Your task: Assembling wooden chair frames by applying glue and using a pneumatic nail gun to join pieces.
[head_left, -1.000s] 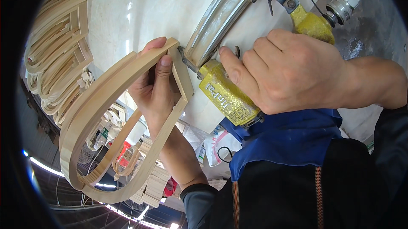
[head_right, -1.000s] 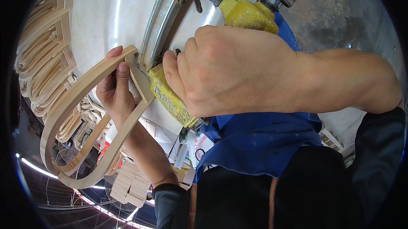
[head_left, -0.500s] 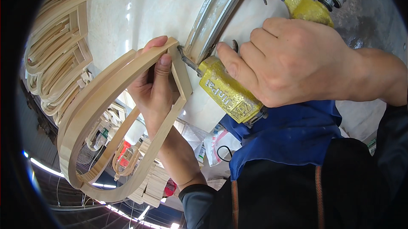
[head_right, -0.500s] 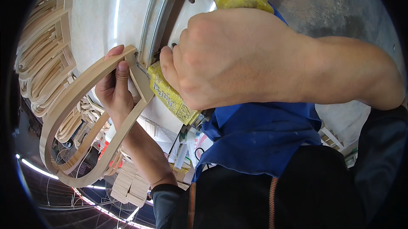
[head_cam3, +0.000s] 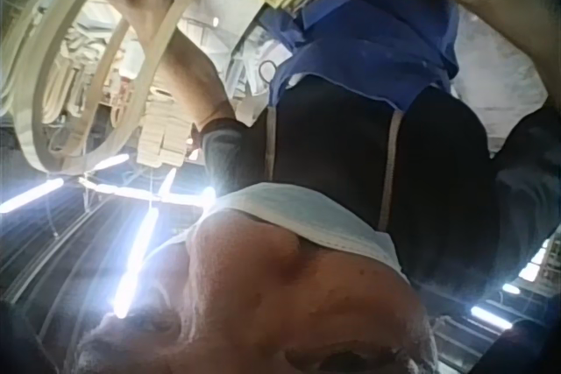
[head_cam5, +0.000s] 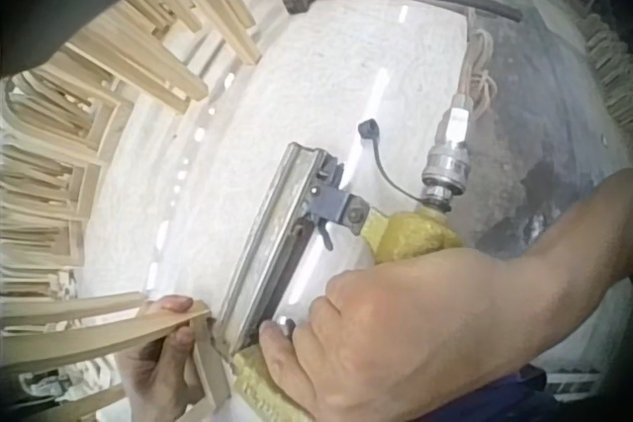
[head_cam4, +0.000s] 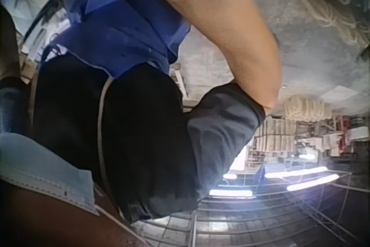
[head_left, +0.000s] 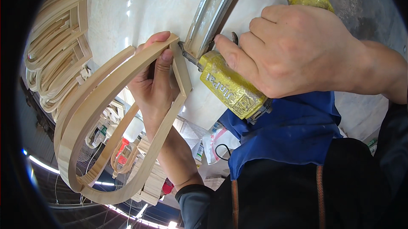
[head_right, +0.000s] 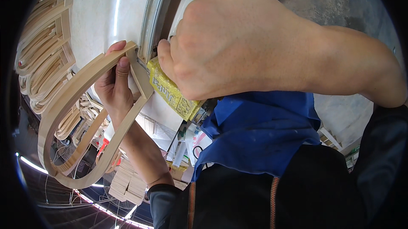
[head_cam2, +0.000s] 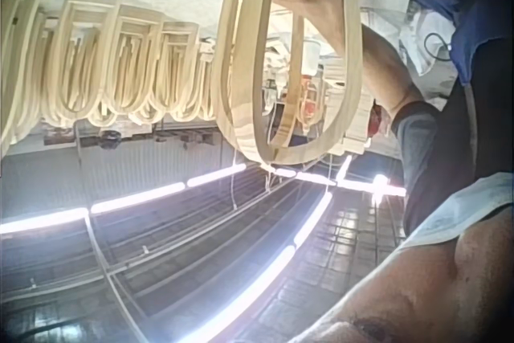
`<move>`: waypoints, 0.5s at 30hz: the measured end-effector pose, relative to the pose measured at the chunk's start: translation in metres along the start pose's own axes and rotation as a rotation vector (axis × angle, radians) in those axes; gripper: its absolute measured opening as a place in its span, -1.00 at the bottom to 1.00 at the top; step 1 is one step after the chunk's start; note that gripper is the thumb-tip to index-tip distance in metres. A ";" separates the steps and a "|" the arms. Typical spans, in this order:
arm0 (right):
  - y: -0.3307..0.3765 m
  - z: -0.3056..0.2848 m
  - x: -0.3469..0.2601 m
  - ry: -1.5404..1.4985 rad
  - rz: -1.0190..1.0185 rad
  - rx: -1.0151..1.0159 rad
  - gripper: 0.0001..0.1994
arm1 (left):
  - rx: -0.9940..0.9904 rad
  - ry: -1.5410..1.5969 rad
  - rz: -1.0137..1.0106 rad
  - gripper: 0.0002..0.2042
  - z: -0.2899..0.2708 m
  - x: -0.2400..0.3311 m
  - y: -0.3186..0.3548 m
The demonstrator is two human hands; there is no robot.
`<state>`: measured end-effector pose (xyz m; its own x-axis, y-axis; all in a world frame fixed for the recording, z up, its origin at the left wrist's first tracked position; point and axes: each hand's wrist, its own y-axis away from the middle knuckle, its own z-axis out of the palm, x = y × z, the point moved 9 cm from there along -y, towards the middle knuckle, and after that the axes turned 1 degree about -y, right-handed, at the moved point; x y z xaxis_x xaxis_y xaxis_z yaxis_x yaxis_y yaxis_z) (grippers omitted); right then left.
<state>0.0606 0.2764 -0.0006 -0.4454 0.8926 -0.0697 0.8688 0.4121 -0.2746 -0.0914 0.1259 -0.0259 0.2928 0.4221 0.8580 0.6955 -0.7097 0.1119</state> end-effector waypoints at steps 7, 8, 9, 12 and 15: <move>0.001 0.000 0.000 0.040 -0.032 0.022 -0.90 | -0.005 -0.001 -0.008 -0.77 -0.001 -0.003 0.001; 0.001 0.000 0.000 0.051 -0.040 0.028 -0.91 | -0.001 0.003 0.000 -0.77 -0.001 -0.002 0.000; 0.001 0.001 -0.001 0.062 -0.047 0.034 -0.92 | 0.003 0.006 0.007 -0.77 0.000 -0.001 0.000; 0.001 0.004 -0.002 0.087 -0.063 0.048 -0.94 | 0.012 0.011 0.025 -0.76 0.000 0.000 0.000; 0.005 0.004 -0.001 0.112 -0.038 0.161 -0.95 | 0.013 0.039 0.029 -0.76 0.000 -0.003 -0.001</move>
<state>0.0641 0.2770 -0.0053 -0.4428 0.8953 0.0488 0.8019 0.4198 -0.4251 -0.0930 0.1252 -0.0281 0.2875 0.3794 0.8794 0.6957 -0.7138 0.0806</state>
